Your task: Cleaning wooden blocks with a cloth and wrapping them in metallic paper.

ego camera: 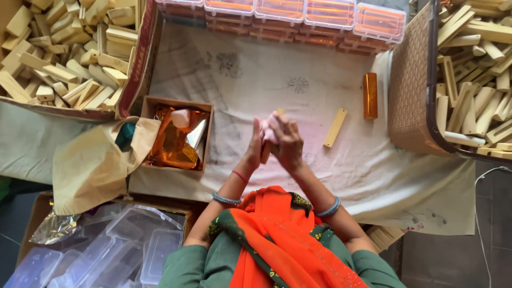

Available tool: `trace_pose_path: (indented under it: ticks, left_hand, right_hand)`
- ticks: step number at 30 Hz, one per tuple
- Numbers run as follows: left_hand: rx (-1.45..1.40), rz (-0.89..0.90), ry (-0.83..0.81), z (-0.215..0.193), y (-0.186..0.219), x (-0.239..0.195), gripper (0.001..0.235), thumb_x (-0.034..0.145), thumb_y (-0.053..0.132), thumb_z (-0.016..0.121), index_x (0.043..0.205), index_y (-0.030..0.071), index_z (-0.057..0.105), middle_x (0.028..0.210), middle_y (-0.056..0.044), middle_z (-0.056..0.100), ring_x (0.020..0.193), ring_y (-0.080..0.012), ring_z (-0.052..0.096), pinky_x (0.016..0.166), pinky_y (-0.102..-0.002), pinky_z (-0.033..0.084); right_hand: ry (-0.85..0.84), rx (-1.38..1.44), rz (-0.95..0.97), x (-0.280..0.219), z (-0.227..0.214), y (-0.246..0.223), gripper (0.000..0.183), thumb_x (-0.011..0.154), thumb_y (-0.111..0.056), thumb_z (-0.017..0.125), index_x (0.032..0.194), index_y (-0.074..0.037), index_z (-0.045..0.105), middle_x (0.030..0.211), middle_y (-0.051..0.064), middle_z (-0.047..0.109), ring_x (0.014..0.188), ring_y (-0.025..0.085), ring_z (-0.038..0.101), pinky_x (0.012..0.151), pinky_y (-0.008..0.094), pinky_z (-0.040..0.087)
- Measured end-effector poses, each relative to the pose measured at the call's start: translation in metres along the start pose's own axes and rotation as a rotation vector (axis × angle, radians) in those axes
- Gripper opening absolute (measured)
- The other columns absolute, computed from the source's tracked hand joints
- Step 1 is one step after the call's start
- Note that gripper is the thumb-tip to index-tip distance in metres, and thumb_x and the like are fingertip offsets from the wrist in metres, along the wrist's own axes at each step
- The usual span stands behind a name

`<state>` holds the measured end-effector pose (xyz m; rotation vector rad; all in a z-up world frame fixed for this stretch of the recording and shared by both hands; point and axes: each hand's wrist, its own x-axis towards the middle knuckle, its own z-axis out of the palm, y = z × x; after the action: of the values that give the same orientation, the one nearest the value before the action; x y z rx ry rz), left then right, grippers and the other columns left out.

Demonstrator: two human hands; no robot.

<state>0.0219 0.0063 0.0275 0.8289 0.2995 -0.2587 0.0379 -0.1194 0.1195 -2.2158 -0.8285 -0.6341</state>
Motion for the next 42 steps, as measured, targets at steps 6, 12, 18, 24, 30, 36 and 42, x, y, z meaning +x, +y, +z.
trace_pose_path:
  ticks: [6, 12, 18, 24, 30, 36, 42]
  left_hand:
    - [0.36, 0.151, -0.021, 0.035, 0.01, -0.029, 0.054, 0.106, 0.06, 0.045, 0.114, 0.01, 0.065, 0.074, -0.001, 0.057, 0.054, -0.0109, 0.055, 0.046, -0.026, 0.046]
    - [0.308, 0.211, 0.007, 0.032, 0.015, -0.02, 0.05, 0.106, 0.05, 0.045, 0.112, 0.004, 0.063, 0.077, -0.001, 0.064, 0.055, -0.0102, 0.063, 0.045, -0.026, 0.052]
    - [0.159, 0.268, 0.083, -0.017, -0.014, 0.011, 0.04, 0.109, 0.039, 0.052, 0.117, 0.003, 0.066, 0.085, -0.002, 0.066, 0.069, -0.0094, 0.063, 0.059, -0.026, 0.054]
    - [0.425, 0.077, 0.065, 0.0, 0.0, -0.003, 0.048, 0.109, 0.044, 0.049, 0.087, 0.005, 0.066, 0.067, 0.0, 0.061, 0.053, -0.0093, 0.057, 0.046, -0.025, 0.047]
    - [0.465, 0.213, 0.075, 0.014, 0.023, -0.016, 0.036, 0.106, 0.043, 0.054, 0.104, 0.01, 0.069, 0.066, 0.003, 0.056, 0.052, -0.006, 0.05, 0.044, -0.024, 0.04]
    - [0.536, 0.415, 0.273, -0.006, 0.024, -0.006, 0.044, 0.108, 0.044, 0.057, 0.129, 0.007, 0.066, 0.07, 0.004, 0.053, 0.058, -0.0064, 0.051, 0.048, -0.024, 0.042]
    - [-0.003, 0.17, 0.205, -0.006, 0.02, 0.007, 0.057, 0.099, 0.061, 0.048, 0.127, 0.012, 0.056, 0.08, 0.003, 0.06, 0.064, -0.0098, 0.061, 0.056, -0.027, 0.054]
  right_hand:
    - [-0.085, 0.562, 0.716, 0.03, 0.001, 0.058, 0.023, 0.104, -0.02, 0.071, 0.124, -0.01, 0.077, 0.113, 0.012, 0.079, 0.08, 0.025, 0.066, 0.071, 0.035, 0.053]
    - [0.141, 0.409, 0.362, -0.014, 0.011, 0.032, 0.033, 0.092, -0.002, 0.068, 0.124, -0.004, 0.065, 0.106, 0.014, 0.064, 0.093, 0.024, 0.066, 0.08, 0.04, 0.054]
    - [-0.212, 0.395, 0.296, -0.053, -0.01, 0.003, 0.046, 0.079, -0.001, 0.066, 0.124, -0.009, 0.069, 0.098, 0.013, 0.063, 0.084, 0.028, 0.067, 0.072, 0.04, 0.056]
    - [-0.051, 0.009, 0.067, -0.023, -0.023, 0.035, 0.039, 0.076, -0.005, 0.071, 0.113, -0.018, 0.072, 0.106, 0.014, 0.066, 0.09, 0.034, 0.068, 0.072, 0.041, 0.057]
    - [-0.143, 0.261, 0.068, -0.05, 0.001, 0.027, 0.044, 0.085, 0.001, 0.064, 0.126, -0.011, 0.067, 0.112, 0.015, 0.067, 0.087, 0.028, 0.071, 0.07, 0.036, 0.061]
    - [-0.456, 0.882, 0.608, -0.069, -0.02, -0.026, 0.05, 0.082, 0.01, 0.052, 0.127, -0.008, 0.065, 0.103, 0.011, 0.064, 0.071, 0.023, 0.073, 0.059, 0.034, 0.059]
    - [-0.052, 0.429, 0.189, -0.045, -0.036, -0.042, 0.046, 0.086, -0.001, 0.07, 0.131, -0.007, 0.063, 0.132, 0.02, 0.059, 0.104, 0.033, 0.069, 0.082, 0.039, 0.059]
